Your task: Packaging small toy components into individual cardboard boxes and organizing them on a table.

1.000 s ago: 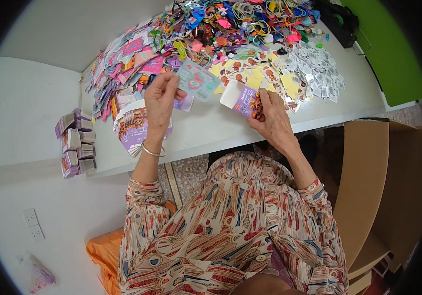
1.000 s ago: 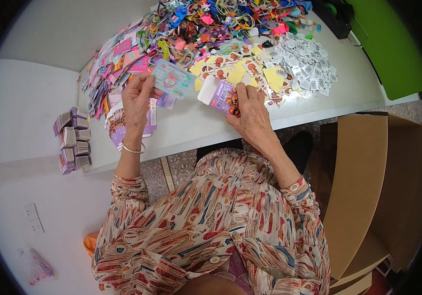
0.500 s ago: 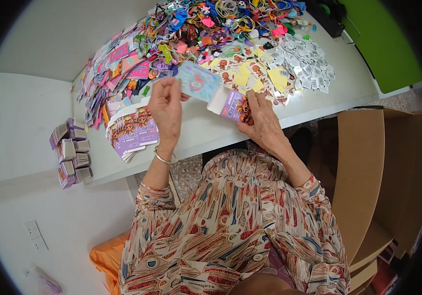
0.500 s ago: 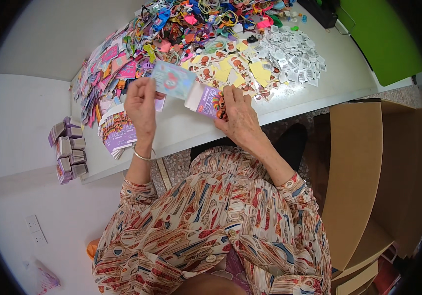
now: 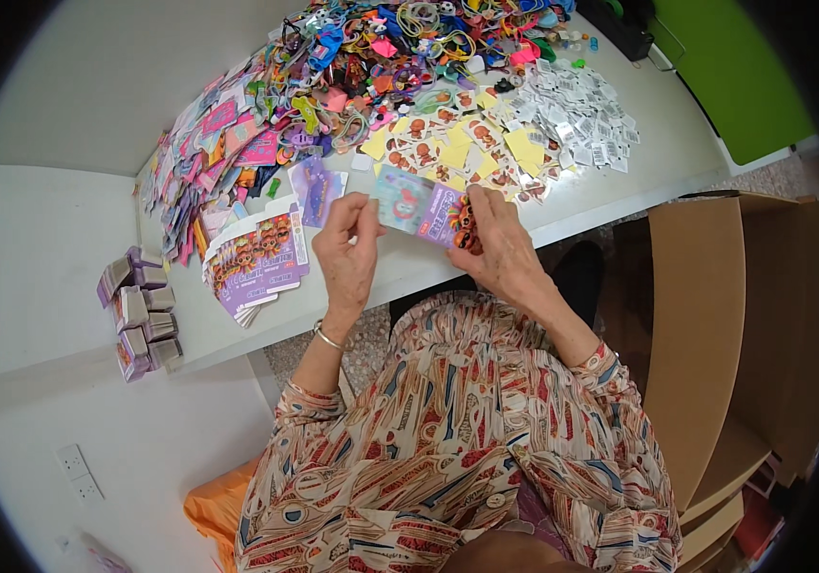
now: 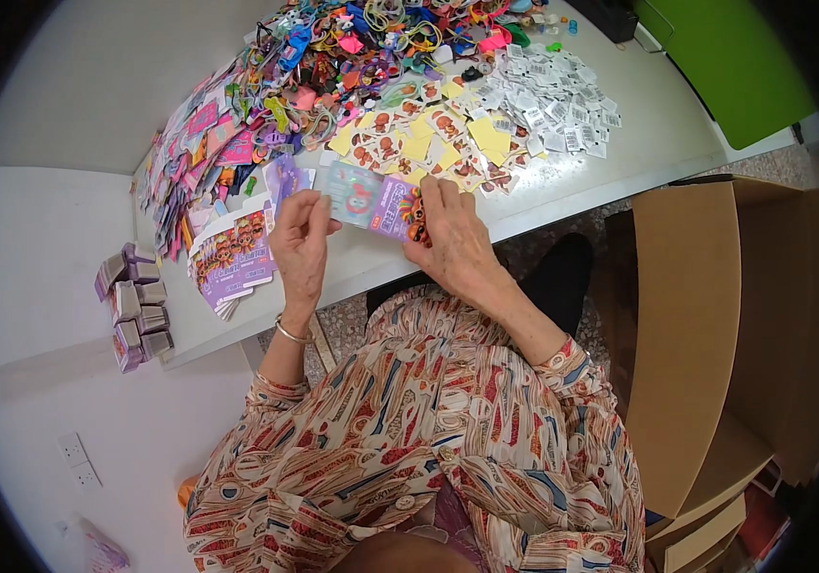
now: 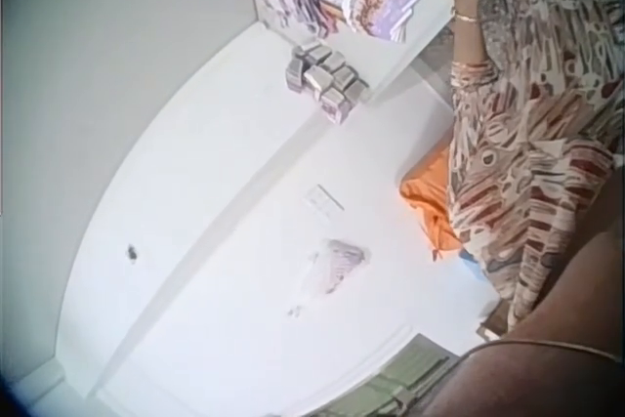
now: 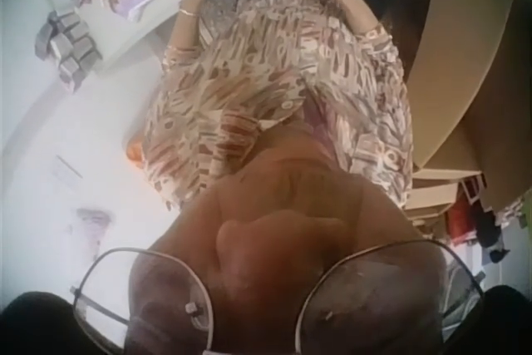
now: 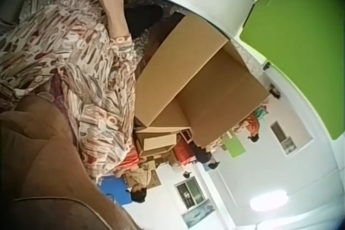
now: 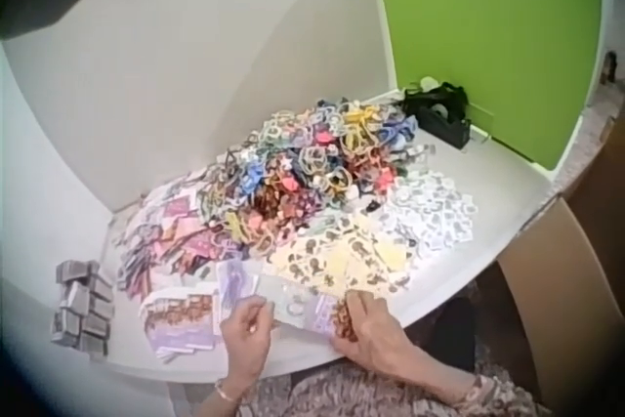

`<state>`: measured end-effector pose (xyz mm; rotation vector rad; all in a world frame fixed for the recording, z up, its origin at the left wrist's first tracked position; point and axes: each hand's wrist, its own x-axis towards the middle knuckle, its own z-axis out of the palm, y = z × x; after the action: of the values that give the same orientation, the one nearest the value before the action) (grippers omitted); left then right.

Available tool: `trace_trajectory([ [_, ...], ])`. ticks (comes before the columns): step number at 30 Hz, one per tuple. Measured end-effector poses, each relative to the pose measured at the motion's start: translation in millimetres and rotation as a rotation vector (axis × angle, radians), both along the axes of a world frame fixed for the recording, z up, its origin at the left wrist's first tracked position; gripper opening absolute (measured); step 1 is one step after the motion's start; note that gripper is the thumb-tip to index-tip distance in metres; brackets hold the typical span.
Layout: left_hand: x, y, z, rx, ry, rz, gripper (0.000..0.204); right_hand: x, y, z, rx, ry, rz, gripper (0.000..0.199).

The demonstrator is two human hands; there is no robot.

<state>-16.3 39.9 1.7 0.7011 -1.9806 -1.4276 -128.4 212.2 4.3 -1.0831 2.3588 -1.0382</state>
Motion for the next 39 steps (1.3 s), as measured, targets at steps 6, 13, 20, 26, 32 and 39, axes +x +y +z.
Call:
trace_trajectory([
  [6,-20,-6,-4,-0.483,-0.071,-0.268,0.009,-10,18,1,0.010,0.081,-0.083,0.077],
  [13,-85,-41,-29,-0.701,-0.245,-0.239,0.029,-23,41,2,0.100,0.146,-0.235,0.081],
  [20,-101,-45,-47,-0.907,-0.270,-0.312,0.027,-22,44,-4,0.101,0.120,-0.232,0.079],
  [26,-104,-70,-33,-0.417,-0.321,-0.288,0.023,-24,38,-3,0.094,0.123,-0.217,0.077],
  [32,-102,-70,-18,0.376,-0.250,-0.347,0.022,-25,35,-5,0.084,0.138,-0.210,0.076],
  [39,-106,-32,12,0.232,-0.008,-0.339,0.021,-28,35,-9,0.095,0.162,-0.227,0.076],
])
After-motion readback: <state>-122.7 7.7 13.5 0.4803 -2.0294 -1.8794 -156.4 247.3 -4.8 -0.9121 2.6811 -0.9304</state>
